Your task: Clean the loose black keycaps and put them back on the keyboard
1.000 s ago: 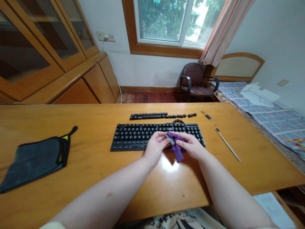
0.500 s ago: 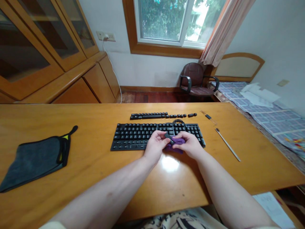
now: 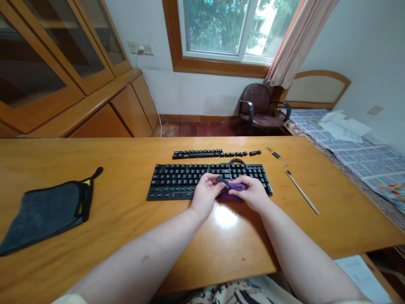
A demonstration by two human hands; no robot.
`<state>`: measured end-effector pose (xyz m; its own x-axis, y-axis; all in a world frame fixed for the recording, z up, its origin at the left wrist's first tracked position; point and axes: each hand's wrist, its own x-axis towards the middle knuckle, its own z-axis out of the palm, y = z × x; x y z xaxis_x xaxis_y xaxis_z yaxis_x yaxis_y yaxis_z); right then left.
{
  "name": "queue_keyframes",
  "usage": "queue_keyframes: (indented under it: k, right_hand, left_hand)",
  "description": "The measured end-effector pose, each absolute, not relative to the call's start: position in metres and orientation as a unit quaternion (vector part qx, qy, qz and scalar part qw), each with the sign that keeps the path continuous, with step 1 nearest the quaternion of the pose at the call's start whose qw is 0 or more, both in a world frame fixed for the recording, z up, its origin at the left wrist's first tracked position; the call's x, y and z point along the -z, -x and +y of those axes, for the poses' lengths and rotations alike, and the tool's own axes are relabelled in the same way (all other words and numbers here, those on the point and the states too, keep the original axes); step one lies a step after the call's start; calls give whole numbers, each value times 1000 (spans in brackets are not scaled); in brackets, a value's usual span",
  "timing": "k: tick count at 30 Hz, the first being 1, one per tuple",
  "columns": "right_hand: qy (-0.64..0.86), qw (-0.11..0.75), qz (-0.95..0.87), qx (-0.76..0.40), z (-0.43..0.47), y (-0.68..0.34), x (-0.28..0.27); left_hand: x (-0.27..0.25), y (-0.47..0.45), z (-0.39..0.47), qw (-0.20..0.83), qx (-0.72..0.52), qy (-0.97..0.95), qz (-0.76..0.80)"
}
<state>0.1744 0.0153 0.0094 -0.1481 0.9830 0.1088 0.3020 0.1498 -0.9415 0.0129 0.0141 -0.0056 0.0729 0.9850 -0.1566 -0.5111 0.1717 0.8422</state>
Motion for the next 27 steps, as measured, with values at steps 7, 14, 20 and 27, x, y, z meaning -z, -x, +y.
queue_keyframes:
  k: [7,14,20,27]
  right_hand:
    - [488,426,-669,-365,14,-172,-15]
    - [496,425,-657,-377,12,-170,-22]
    - [474,446,-663,-370,10,-171,-23]
    - [483,448,-658,-365,9,-171,-22]
  left_hand:
    - [4,-14,14,671,-563,-293,383]
    - [0,-13,12,666,-566,-305,378]
    - [-6,-14,9,703,-556,-282,344]
    - [-6,-14,9,758,-514,-268,300]
